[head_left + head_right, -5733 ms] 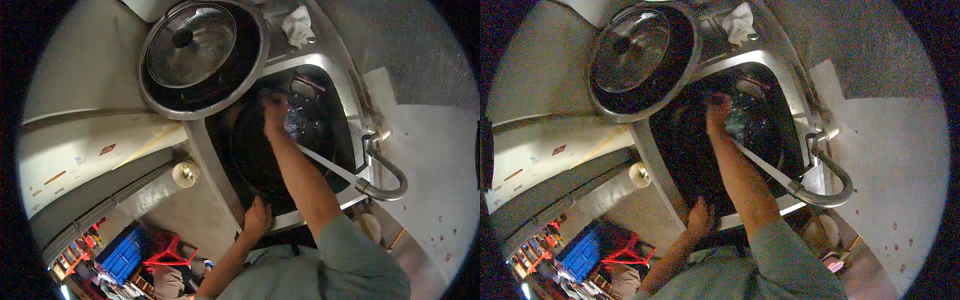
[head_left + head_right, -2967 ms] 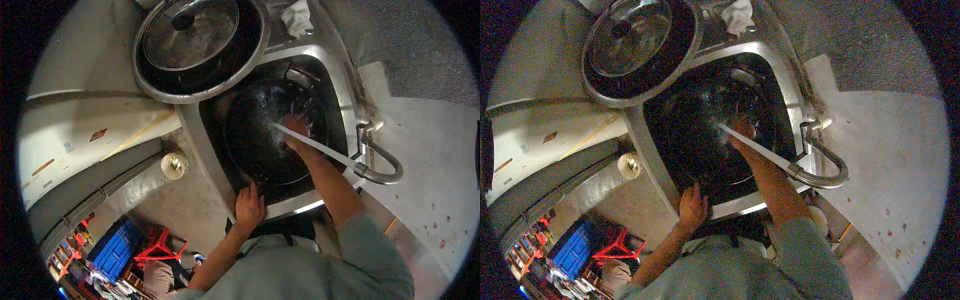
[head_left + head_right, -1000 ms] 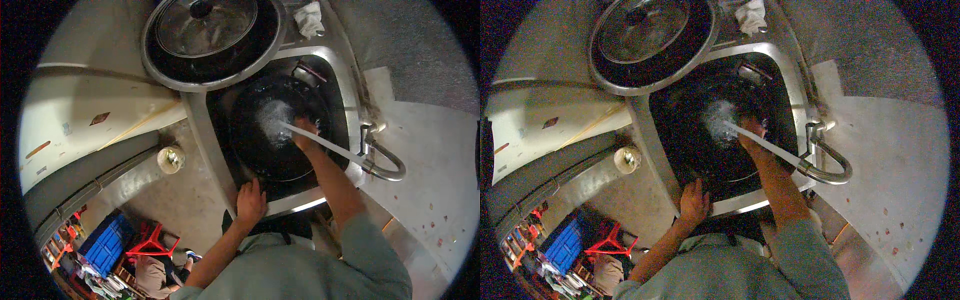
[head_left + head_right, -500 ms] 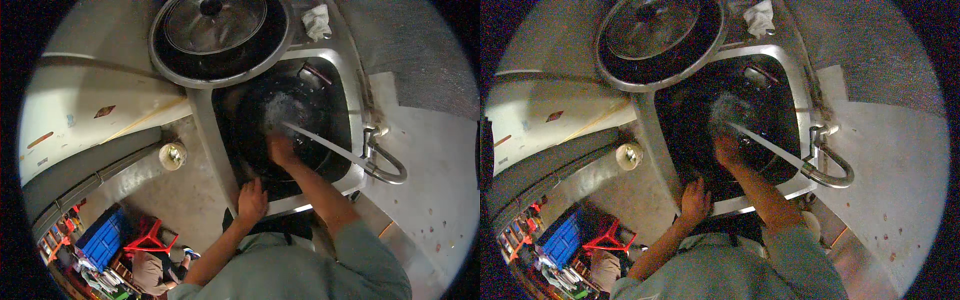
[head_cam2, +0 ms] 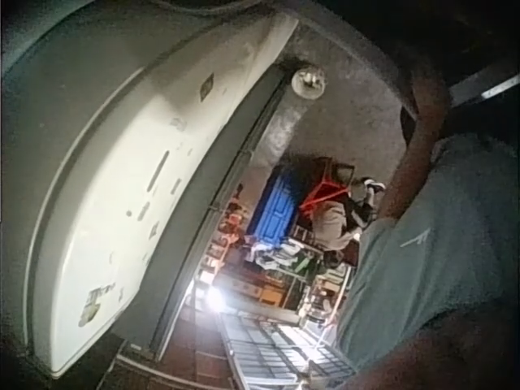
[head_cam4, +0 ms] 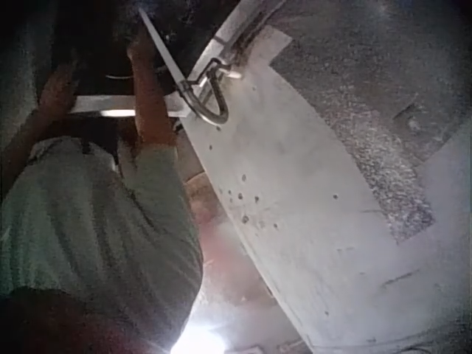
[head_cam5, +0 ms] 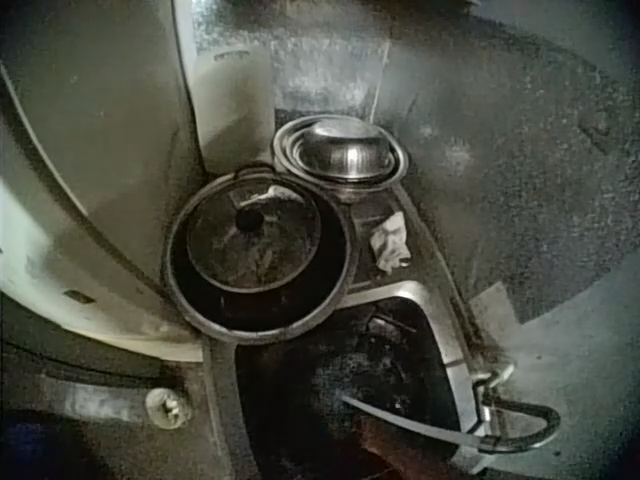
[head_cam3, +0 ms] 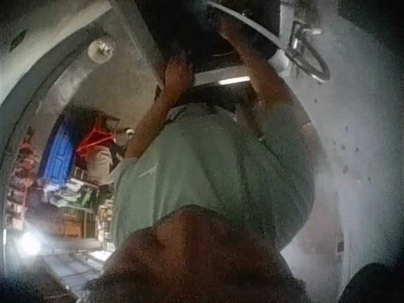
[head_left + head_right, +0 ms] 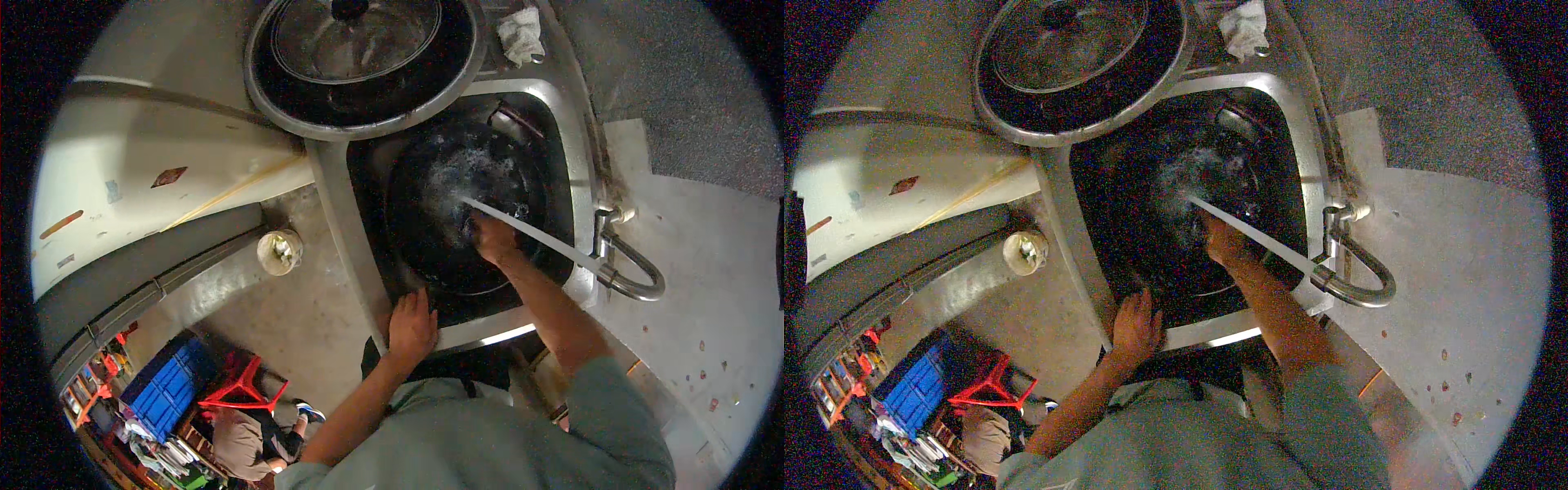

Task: Stir frying ingredients in a pan and washing a wok in a kitchen sink.

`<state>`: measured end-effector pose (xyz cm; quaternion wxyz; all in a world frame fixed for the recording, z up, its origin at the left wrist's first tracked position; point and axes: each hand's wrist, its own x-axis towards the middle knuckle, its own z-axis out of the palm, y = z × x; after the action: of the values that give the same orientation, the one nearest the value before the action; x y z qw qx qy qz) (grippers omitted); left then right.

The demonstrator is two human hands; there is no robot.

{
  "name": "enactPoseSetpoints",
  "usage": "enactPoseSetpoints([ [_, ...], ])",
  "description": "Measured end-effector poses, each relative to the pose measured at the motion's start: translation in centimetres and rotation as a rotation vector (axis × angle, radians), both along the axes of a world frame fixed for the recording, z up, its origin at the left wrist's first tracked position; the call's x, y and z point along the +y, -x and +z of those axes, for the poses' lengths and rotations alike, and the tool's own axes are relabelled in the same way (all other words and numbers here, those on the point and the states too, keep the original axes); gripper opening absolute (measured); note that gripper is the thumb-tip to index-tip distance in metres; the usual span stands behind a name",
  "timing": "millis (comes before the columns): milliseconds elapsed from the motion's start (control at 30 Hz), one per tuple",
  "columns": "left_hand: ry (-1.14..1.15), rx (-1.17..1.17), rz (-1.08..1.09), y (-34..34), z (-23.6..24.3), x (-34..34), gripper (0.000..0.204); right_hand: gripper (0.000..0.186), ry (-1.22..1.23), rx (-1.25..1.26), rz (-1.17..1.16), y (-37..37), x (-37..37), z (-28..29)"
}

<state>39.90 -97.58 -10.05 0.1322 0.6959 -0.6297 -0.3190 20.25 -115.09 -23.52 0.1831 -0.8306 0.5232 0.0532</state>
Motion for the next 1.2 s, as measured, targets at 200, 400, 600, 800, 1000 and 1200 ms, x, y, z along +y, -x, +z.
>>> enactPoseSetpoints([
  [200, -0.056, -0.001, 0.003, -0.2, 0.2, 0.0, 0.056, 0.036, 0.183, -0.259, 0.252, -4.2, 3.2, -2.2],
  [400, -0.058, -0.009, 0.007, -0.2, 0.3, -0.2, 0.056, 0.028, -0.024, -0.017, -0.101, -0.5, 0.4, -2.3],
  [600, -0.007, 0.037, -0.041, 0.2, 0.3, -0.8, 0.053, 0.031, -0.299, -0.592, -0.644, -4.9, -1.9, -5.9],
  [800, -0.011, -0.012, -0.012, -0.3, -0.1, -0.1, 0.053, 0.034, -0.273, -0.097, -0.073, -2.9, 1.2, 1.2],
  [1000, -0.062, 0.036, -0.009, -0.1, 0.1, -0.5, 0.054, 0.036, -0.358, 0.190, -0.301, -2.7, -3.2, -1.8],
  [1200, -0.023, -0.033, 0.007, -0.9, 0.0, 0.4, 0.052, 0.039, -0.116, -0.245, 0.087, -4.2, 2.9, 3.7],
])
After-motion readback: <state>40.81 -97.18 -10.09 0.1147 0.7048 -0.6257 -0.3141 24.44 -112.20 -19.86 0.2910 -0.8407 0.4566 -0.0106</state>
